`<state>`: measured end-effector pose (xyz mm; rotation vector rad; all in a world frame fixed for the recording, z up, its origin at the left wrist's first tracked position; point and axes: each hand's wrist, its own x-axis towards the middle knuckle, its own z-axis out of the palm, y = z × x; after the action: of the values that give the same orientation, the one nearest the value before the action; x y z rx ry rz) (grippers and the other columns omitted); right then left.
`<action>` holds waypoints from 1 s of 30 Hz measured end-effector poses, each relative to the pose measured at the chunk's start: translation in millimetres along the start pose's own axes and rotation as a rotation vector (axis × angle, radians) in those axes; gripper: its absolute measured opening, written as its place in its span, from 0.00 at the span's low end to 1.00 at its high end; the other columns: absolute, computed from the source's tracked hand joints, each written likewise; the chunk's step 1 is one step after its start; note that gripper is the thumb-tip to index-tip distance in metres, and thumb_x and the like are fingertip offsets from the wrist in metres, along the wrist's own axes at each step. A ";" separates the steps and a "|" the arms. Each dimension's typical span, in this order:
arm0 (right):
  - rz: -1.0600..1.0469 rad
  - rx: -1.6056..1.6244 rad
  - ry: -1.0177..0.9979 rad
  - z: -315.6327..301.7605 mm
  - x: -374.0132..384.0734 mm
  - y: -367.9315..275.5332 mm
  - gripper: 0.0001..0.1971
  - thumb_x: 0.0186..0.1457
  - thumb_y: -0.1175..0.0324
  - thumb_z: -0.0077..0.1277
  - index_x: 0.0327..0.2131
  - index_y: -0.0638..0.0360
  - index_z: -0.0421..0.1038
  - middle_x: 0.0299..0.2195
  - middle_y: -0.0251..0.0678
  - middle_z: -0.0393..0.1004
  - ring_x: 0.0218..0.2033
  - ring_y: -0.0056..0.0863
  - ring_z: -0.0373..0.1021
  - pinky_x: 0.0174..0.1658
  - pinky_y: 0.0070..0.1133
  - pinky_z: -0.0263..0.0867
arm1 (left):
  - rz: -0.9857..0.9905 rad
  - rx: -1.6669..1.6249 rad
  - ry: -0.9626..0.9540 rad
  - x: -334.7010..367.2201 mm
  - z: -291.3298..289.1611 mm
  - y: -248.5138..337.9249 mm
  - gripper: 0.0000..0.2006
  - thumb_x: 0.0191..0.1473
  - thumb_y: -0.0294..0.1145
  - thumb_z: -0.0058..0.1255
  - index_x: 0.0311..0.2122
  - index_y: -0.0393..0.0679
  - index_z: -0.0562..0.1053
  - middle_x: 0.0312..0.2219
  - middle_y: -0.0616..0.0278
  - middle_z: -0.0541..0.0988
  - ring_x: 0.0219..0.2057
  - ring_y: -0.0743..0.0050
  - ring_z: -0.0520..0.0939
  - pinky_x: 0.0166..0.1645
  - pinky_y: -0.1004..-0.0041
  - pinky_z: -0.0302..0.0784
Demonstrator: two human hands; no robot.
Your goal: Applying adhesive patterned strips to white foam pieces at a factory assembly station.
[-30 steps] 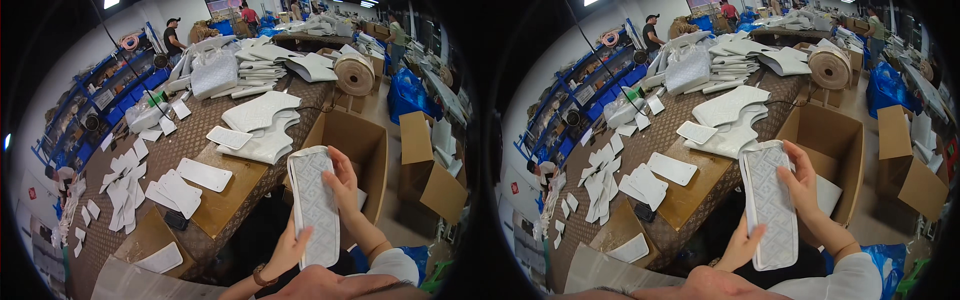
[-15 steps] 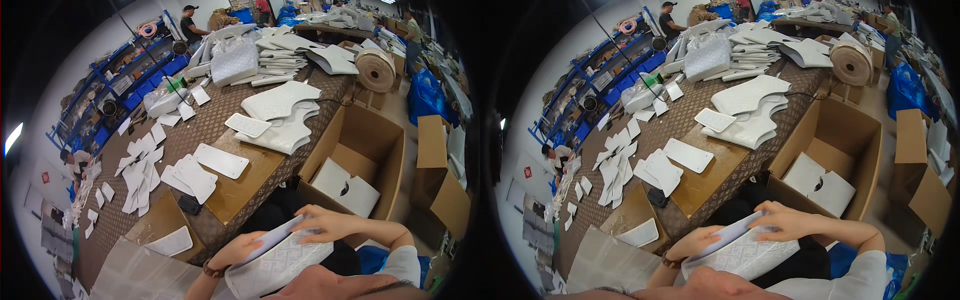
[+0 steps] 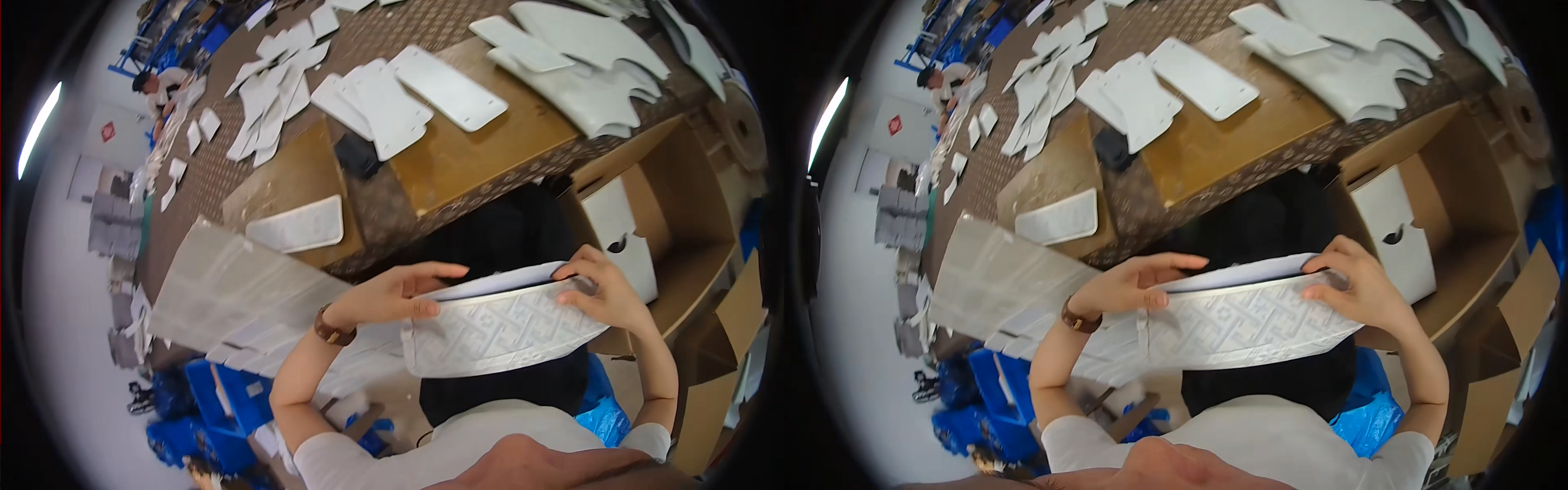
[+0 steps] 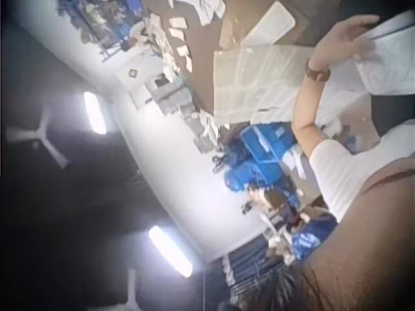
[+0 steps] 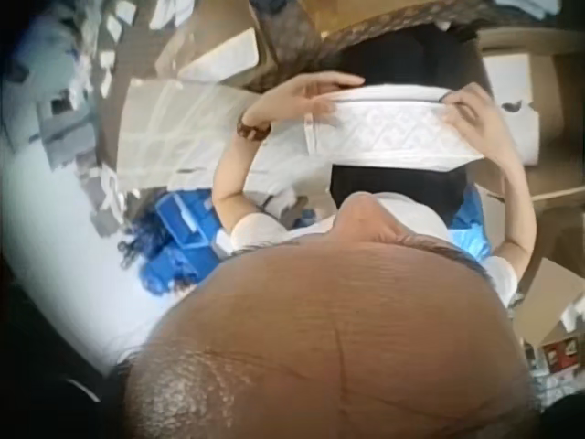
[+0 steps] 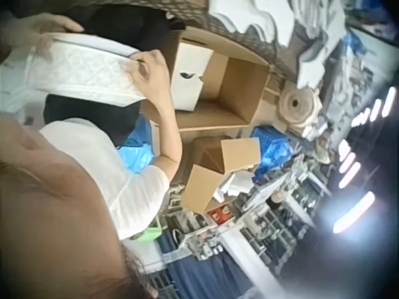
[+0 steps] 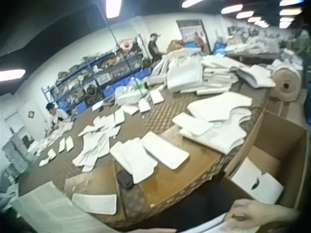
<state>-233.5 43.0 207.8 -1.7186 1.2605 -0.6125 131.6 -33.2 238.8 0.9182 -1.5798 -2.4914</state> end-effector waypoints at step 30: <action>0.260 0.460 0.113 26.3 12.1 -12.6 0.16 0.39 0.66 0.69 0.27 0.61 0.70 0.37 0.34 0.68 0.38 0.22 0.65 0.44 0.18 0.59 | -0.025 -0.063 0.268 -29.6 1.0 -35.1 0.44 0.38 0.43 0.72 0.61 0.39 0.65 0.54 0.56 0.74 0.54 0.69 0.73 0.58 0.68 0.68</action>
<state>-202.0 42.4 204.8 -1.1356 1.2758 -0.7806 164.6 -5.4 223.0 1.2090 -1.4066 -2.3004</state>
